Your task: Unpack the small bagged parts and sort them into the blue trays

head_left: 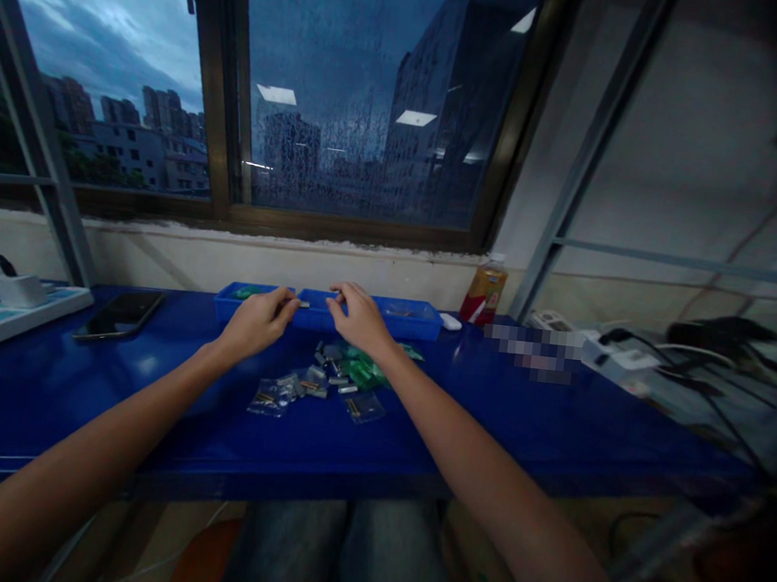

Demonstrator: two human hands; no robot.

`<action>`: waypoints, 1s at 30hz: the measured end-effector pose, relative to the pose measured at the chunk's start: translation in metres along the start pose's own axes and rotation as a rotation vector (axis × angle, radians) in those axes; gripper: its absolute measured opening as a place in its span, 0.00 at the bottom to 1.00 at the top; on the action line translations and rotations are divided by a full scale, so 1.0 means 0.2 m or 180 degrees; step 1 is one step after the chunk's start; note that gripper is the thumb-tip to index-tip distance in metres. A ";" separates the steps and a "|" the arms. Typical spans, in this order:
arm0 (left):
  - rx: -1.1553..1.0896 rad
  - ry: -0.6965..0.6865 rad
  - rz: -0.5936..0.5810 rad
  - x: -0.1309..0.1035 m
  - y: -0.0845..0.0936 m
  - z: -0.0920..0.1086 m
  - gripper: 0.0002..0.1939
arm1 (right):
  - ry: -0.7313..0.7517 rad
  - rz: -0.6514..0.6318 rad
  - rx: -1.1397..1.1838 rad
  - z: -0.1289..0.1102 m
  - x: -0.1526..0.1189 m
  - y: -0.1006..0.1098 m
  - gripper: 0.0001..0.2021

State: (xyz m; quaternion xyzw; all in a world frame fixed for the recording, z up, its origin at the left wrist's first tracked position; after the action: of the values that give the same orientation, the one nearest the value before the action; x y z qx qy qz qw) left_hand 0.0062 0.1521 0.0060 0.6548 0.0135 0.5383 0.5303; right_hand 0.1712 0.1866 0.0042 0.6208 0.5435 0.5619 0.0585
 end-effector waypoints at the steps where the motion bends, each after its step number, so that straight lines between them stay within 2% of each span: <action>1: 0.0021 0.0020 0.0018 0.00 0.00 -0.01 0.15 | -0.0098 -0.0001 -0.0256 0.04 0.01 0.00 0.15; 4: 0.0045 0.0035 0.0039 0.00 -0.01 -0.06 0.15 | -0.0544 -0.0376 -0.1049 0.16 0.01 -0.02 0.19; 7: 0.0064 0.0055 -0.0023 -0.01 -0.04 -0.15 0.14 | -0.0758 -0.0784 -0.1448 0.23 0.01 -0.04 0.17; 11: 0.0093 0.0262 -0.0036 -0.04 -0.06 -0.29 0.14 | -0.0438 -0.0907 -0.1561 0.23 0.02 -0.03 0.12; 14: 0.0060 0.0339 0.0096 -0.04 -0.07 -0.32 0.14 | -0.0226 -0.0894 -0.1655 0.21 0.02 -0.03 0.10; 18: 0.0248 0.0270 0.0175 0.00 -0.12 -0.26 0.14 | -0.0153 -0.0862 -0.1713 0.19 0.01 -0.04 0.09; 22: 0.0686 0.0230 -0.0057 0.03 -0.22 -0.18 0.14 | -0.0129 -0.0891 -0.1676 0.19 0.01 -0.04 0.10; 24: 0.0767 0.0263 -0.0117 0.03 -0.24 -0.14 0.16 | -0.0100 -0.0905 -0.1639 0.20 0.01 -0.04 0.11; 28: 0.0411 0.0175 -0.0243 0.00 -0.18 -0.07 0.18 | -0.0035 -0.0717 -0.1669 0.22 0.01 -0.04 0.13; 30: -0.0152 -0.0080 -0.0769 -0.02 -0.15 -0.03 0.18 | -0.0071 -0.0646 -0.1705 0.22 0.01 -0.04 0.14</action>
State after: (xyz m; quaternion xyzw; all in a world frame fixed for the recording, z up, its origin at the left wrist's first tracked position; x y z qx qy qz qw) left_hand 0.0176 0.1668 -0.0186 0.6424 0.0729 0.4624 0.6069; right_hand 0.1991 0.2156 -0.0160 0.5317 0.4344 0.6700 0.2824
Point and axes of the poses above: each hand's wrist, its own x-axis towards the middle knuckle, its own y-axis out of the back of the hand, z = x × y, the point moved 4 cm from there along x, towards the middle knuckle, and after that the axes turned 12 degrees about -y, right-handed, at the moved point
